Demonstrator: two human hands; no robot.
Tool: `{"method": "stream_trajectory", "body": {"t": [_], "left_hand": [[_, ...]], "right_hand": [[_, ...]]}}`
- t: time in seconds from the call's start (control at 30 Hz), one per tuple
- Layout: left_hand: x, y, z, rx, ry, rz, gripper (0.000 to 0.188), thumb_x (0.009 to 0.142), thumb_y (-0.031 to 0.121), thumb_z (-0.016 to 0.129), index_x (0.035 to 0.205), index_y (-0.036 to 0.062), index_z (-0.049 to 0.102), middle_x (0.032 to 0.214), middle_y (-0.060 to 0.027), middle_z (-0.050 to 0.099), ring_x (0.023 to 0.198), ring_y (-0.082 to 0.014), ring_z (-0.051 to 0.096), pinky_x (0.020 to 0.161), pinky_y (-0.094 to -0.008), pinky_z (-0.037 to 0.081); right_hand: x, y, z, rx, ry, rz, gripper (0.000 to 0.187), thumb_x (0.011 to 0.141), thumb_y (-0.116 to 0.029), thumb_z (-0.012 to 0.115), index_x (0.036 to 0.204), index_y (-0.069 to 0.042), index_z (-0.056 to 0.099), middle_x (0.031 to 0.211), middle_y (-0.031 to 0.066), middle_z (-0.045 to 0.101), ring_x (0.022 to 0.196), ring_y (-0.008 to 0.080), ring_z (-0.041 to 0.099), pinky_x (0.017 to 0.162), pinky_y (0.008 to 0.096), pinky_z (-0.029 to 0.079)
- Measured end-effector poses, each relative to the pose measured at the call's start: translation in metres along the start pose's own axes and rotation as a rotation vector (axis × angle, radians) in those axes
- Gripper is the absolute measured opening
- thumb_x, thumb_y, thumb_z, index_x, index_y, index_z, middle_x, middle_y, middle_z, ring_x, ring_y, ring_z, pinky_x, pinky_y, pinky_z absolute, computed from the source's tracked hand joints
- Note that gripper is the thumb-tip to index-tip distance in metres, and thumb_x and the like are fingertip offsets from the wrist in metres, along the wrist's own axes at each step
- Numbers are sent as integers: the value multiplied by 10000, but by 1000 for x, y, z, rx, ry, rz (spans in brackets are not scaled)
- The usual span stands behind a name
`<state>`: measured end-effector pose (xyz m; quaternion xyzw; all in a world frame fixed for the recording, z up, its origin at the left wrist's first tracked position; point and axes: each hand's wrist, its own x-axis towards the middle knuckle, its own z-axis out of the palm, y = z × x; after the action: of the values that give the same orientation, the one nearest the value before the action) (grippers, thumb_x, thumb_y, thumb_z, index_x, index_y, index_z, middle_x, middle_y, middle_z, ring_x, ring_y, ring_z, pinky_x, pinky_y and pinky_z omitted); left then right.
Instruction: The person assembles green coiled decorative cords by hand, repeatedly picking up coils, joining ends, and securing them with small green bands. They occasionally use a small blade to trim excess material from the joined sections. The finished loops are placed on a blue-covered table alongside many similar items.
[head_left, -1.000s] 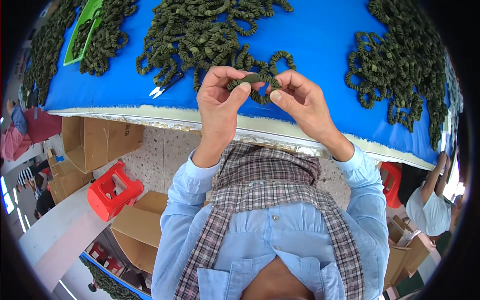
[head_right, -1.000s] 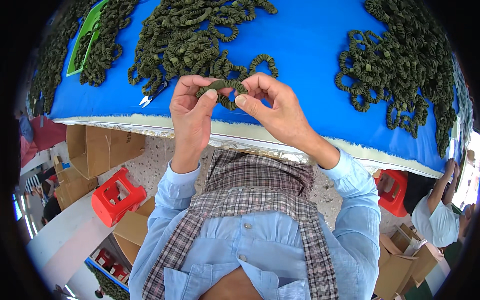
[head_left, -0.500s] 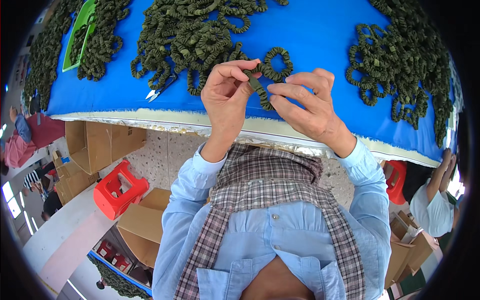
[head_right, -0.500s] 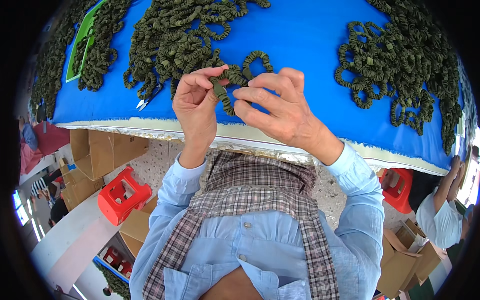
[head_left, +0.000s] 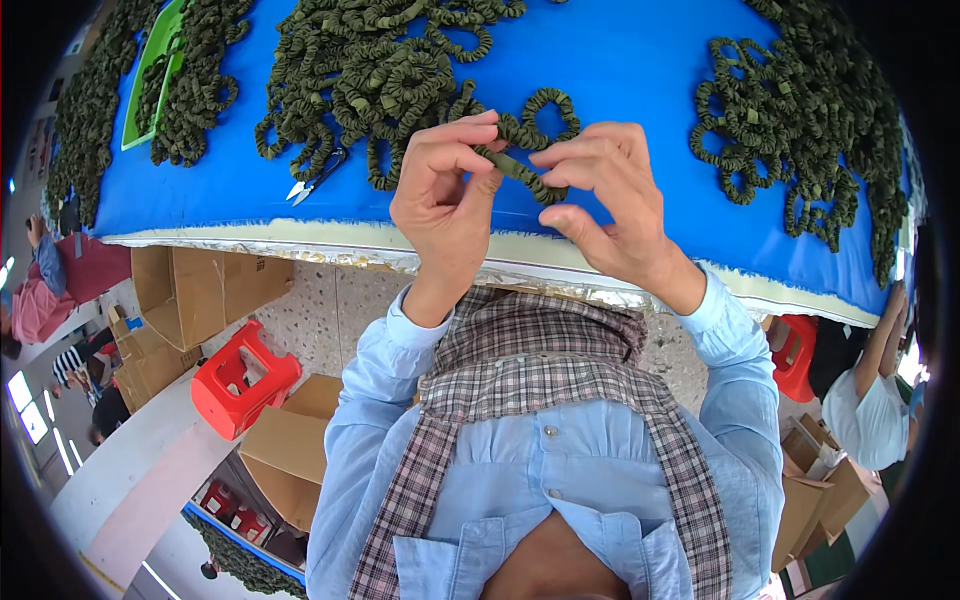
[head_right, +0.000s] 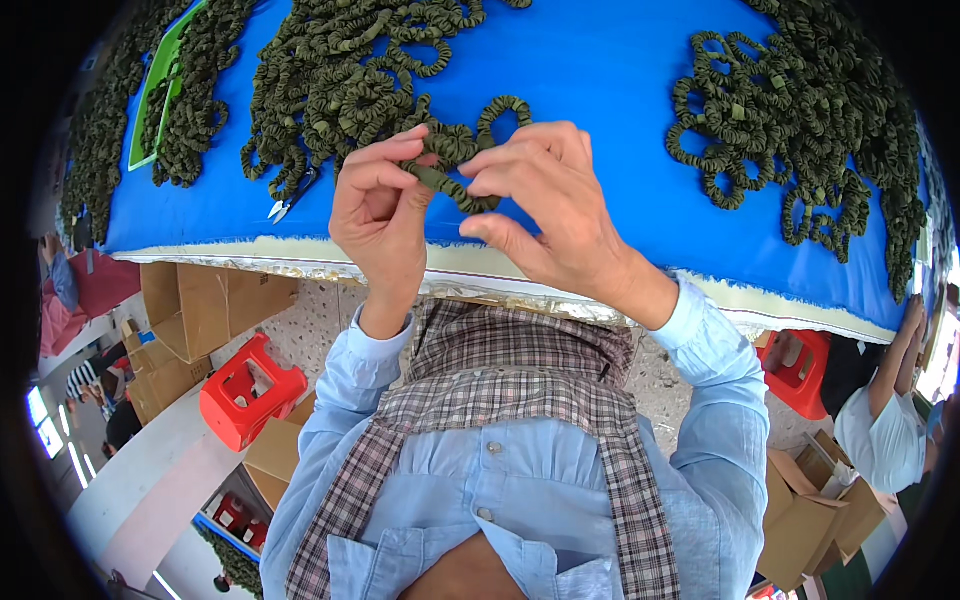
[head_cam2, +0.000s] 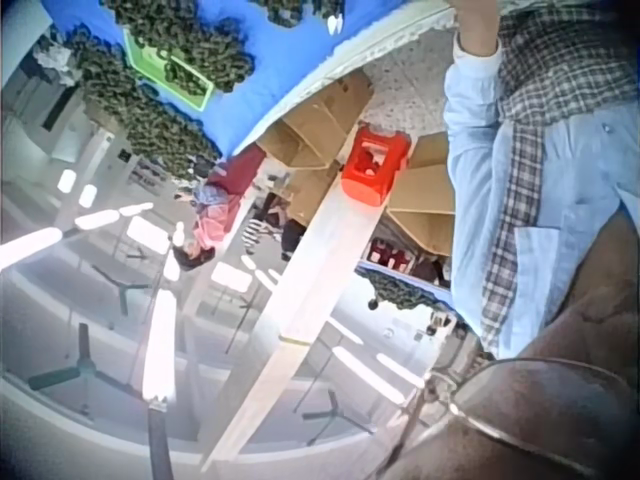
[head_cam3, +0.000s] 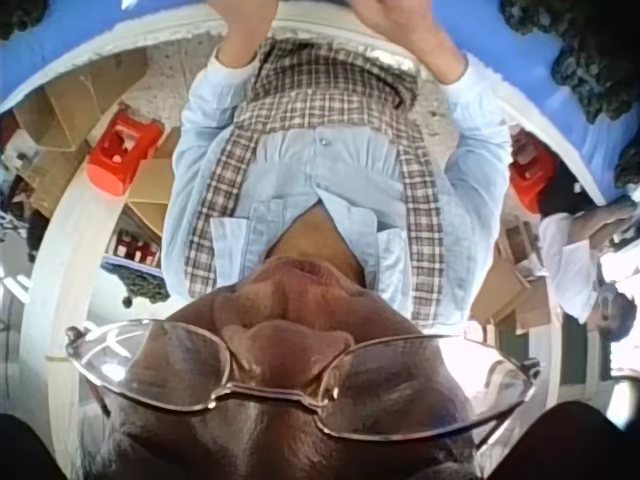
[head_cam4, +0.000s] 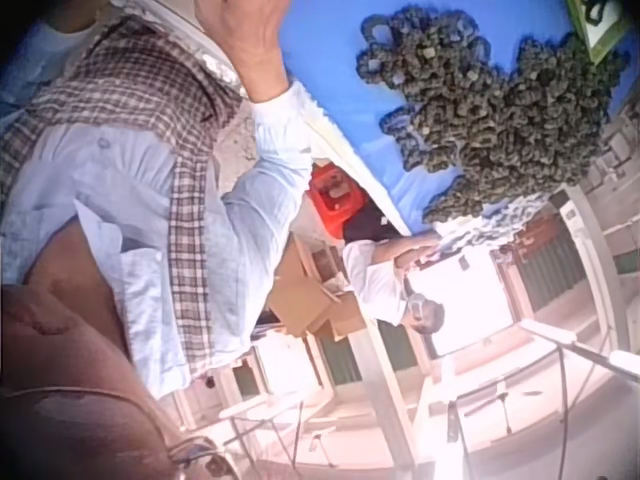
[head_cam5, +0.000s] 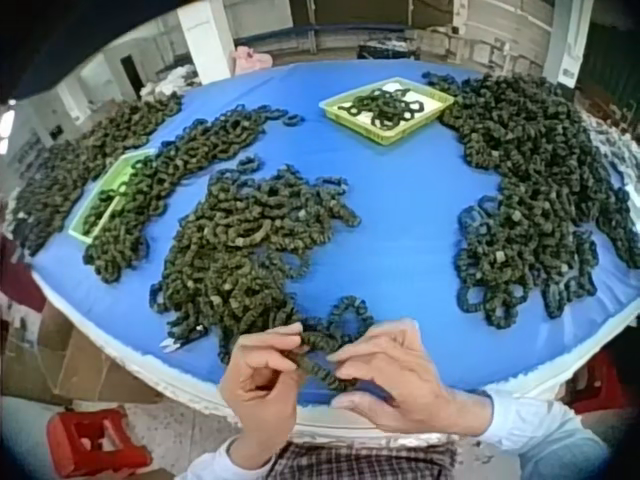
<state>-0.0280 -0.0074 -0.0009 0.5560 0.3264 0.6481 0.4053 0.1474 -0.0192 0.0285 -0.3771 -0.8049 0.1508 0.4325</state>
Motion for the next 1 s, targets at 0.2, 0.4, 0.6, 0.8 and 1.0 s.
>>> {"method": "stream_trajectory", "body": {"t": [0.2,0.4,0.6,0.8,1.0], "left_hand": [[-6,-1,-9,210,-45,122,199,780,-91,668,905,23,564,1060,-119,578,1106,-274,547,850,-353,502],[-3,17,-22,384,-226,52,263,794,-6,703,1003,30,548,1023,-111,577,1067,-246,513,900,-343,418],[-9,21,-22,13,-119,-246,289,804,-24,701,1030,23,527,1025,-90,582,986,-147,541,902,-298,409],[-13,24,-26,207,-90,-212,305,766,-84,702,998,22,535,1036,-69,539,915,-116,562,826,-246,436],[-12,30,-20,340,-33,-137,300,696,-80,713,931,38,567,960,-72,533,839,-145,569,741,-253,480]], "right_hand": [[4,-6,9,-139,83,33,272,680,-147,783,870,-68,607,1044,71,608,942,257,521,832,367,348],[5,-3,13,-111,97,33,258,698,-119,767,883,-70,595,1044,76,589,966,256,500,843,369,336],[4,0,26,-11,72,80,243,726,-122,756,909,-63,608,1036,88,587,960,263,495,823,366,366],[5,2,31,81,68,113,236,758,-145,738,958,-52,653,973,91,602,893,261,521,789,352,404],[10,-10,29,12,77,13,237,731,-83,738,958,-58,673,917,63,618,829,225,552,710,356,407]]}}
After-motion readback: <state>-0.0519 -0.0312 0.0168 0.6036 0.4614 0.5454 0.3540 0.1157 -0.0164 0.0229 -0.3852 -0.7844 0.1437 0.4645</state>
